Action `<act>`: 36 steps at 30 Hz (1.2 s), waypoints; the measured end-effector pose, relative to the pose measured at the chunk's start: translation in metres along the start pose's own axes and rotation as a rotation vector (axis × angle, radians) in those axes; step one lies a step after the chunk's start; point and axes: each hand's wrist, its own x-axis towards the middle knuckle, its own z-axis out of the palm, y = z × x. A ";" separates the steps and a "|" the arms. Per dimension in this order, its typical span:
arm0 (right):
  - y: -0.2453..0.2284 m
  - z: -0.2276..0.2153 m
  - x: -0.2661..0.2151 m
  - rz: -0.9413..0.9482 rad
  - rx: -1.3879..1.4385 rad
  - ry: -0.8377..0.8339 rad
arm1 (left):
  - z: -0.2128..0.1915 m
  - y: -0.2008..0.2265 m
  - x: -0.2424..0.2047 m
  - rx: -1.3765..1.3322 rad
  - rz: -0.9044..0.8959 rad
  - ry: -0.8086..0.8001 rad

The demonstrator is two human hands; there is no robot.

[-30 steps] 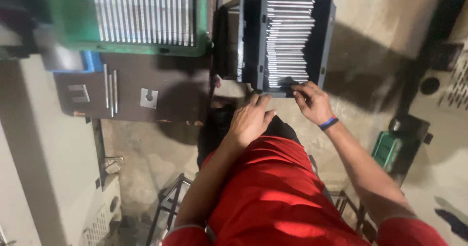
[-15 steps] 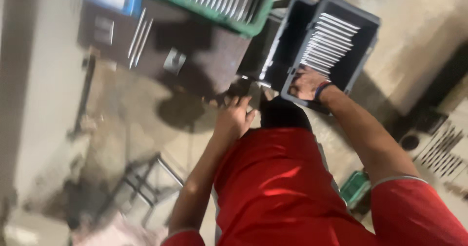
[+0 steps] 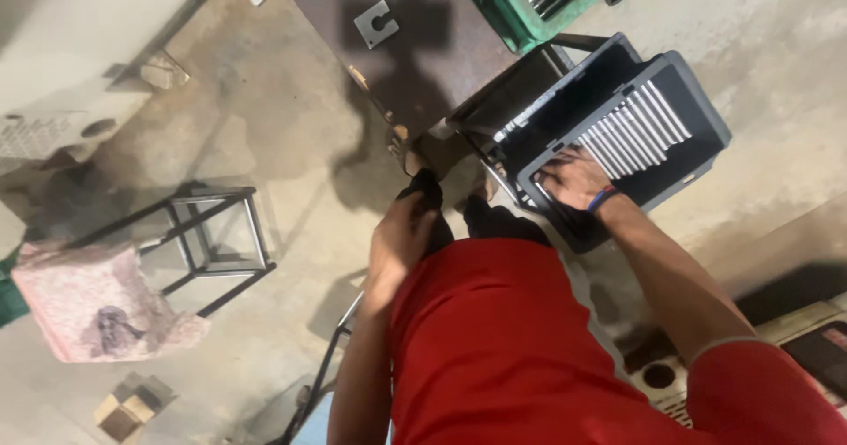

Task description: The person picks up metal rods from a green bin and places them on a metal surface. They then open a machine door, insert a rod into the machine, and close the door. The person repeats this process with additional rods.

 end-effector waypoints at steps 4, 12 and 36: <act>0.012 -0.011 0.002 -0.173 0.020 0.069 | 0.004 -0.010 -0.025 0.057 -0.058 0.134; 0.031 -0.043 -0.007 -0.135 0.453 -0.075 | 0.018 -0.003 -0.027 0.069 -0.101 0.134; 0.019 -0.028 -0.013 0.075 0.939 -0.296 | 0.023 0.027 -0.020 0.168 -0.077 0.139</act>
